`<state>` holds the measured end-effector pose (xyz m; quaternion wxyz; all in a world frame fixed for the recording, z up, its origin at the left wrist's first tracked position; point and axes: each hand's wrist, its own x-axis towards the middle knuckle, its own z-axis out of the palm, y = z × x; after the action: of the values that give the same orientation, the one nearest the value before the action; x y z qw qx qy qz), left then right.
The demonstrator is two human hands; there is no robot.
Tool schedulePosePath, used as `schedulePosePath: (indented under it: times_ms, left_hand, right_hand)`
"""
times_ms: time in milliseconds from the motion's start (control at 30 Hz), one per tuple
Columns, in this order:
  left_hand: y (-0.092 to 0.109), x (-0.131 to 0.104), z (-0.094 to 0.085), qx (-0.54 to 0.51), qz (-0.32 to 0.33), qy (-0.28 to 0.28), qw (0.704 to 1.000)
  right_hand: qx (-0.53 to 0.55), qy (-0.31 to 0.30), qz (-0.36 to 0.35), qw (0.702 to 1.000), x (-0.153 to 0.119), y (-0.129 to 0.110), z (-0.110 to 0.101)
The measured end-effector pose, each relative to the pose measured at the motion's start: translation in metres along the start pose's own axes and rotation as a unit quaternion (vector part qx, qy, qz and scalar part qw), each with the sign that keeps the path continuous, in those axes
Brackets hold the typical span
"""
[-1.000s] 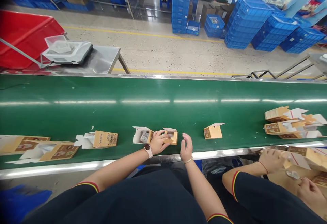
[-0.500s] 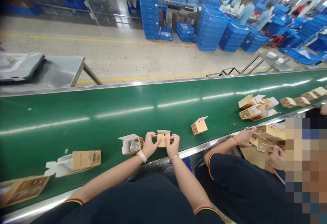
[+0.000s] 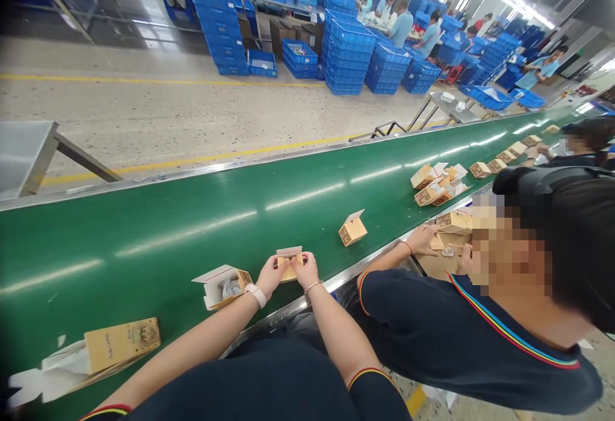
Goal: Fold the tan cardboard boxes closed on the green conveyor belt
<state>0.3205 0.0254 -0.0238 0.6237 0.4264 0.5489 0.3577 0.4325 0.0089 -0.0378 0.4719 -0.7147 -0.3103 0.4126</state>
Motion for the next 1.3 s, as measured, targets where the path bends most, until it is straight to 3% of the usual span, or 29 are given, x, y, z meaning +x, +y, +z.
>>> schedulePosePath:
  times_ms: [100, 200, 267, 300, 333, 400, 467, 500, 567, 667, 767, 900, 1000, 1067, 1167, 1233, 1300]
  left_hand:
    - [0.003, -0.025, -0.004, 0.023, 0.051, -0.009, 0.998]
    - [0.001, -0.065, -0.032, 0.056, 0.055, -0.134, 0.988]
    - [-0.004, -0.090, -0.062, 0.100, 0.035, -0.227, 0.968]
    - [-0.008, -0.101, -0.078, 0.130, 0.032, -0.239, 0.962]
    - [-0.012, -0.110, -0.094, 0.159, 0.038, -0.209, 0.964]
    - [-0.018, -0.119, -0.118, 0.203, 0.083, -0.047, 0.975]
    - [-0.018, -0.117, -0.128, 0.218, 0.155, 0.127, 0.955]
    - [-0.016, -0.113, -0.127, 0.224, 0.192, 0.175, 0.939]
    - [-0.011, -0.097, -0.119, 0.250, 0.257, 0.179, 0.916]
    - [-0.009, -0.068, -0.098, 0.312, 0.331, 0.094, 0.885]
    - [-0.009, -0.046, -0.081, 0.356, 0.359, 0.041, 0.861]
    - [-0.004, -0.033, -0.069, 0.379, 0.348, 0.025, 0.857]
    - [-0.003, -0.026, -0.060, 0.331, 0.336, 0.013, 0.882]
    - [-0.008, -0.020, -0.053, 0.252, 0.324, 0.042, 0.911]
    - [-0.018, -0.010, -0.045, 0.111, 0.254, 0.148, 0.949]
    - [-0.022, -0.003, -0.043, 0.052, 0.173, 0.153, 0.971]
    - [-0.021, 0.003, -0.042, 0.019, 0.088, 0.087, 0.992]
  right_hand:
    - [-0.034, 0.068, -0.069, 0.995, -0.011, -0.007, -0.014]
    - [-0.105, 0.107, -0.233, 0.961, -0.034, -0.016, -0.027]
    - [-0.142, 0.060, -0.320, 0.935, -0.052, -0.021, -0.028]
    - [-0.151, 0.013, -0.351, 0.924, -0.060, -0.024, -0.027]
    - [-0.155, -0.040, -0.376, 0.913, -0.066, -0.026, -0.024]
    - [-0.159, -0.137, -0.405, 0.890, -0.073, -0.028, -0.016]
    - [-0.166, -0.181, -0.407, 0.880, -0.074, -0.027, -0.010]
    - [-0.169, -0.184, -0.403, 0.881, -0.071, -0.026, -0.007]
    - [-0.169, -0.186, -0.397, 0.883, -0.063, -0.023, -0.003]
    - [-0.149, -0.229, -0.423, 0.864, -0.047, -0.021, 0.000]
    - [-0.138, -0.261, -0.440, 0.848, -0.030, -0.025, 0.001]
    - [-0.145, -0.298, -0.415, 0.847, -0.015, -0.032, -0.002]
    - [-0.120, -0.245, -0.361, 0.892, -0.015, -0.028, 0.001]
    - [-0.085, -0.145, -0.292, 0.942, -0.019, -0.020, 0.008]
    - [-0.015, -0.005, -0.136, 0.991, -0.023, -0.009, 0.025]
    - [0.029, 0.000, -0.023, 0.999, -0.020, -0.005, 0.033]
    - [0.055, -0.034, 0.044, 0.997, -0.016, -0.005, 0.035]
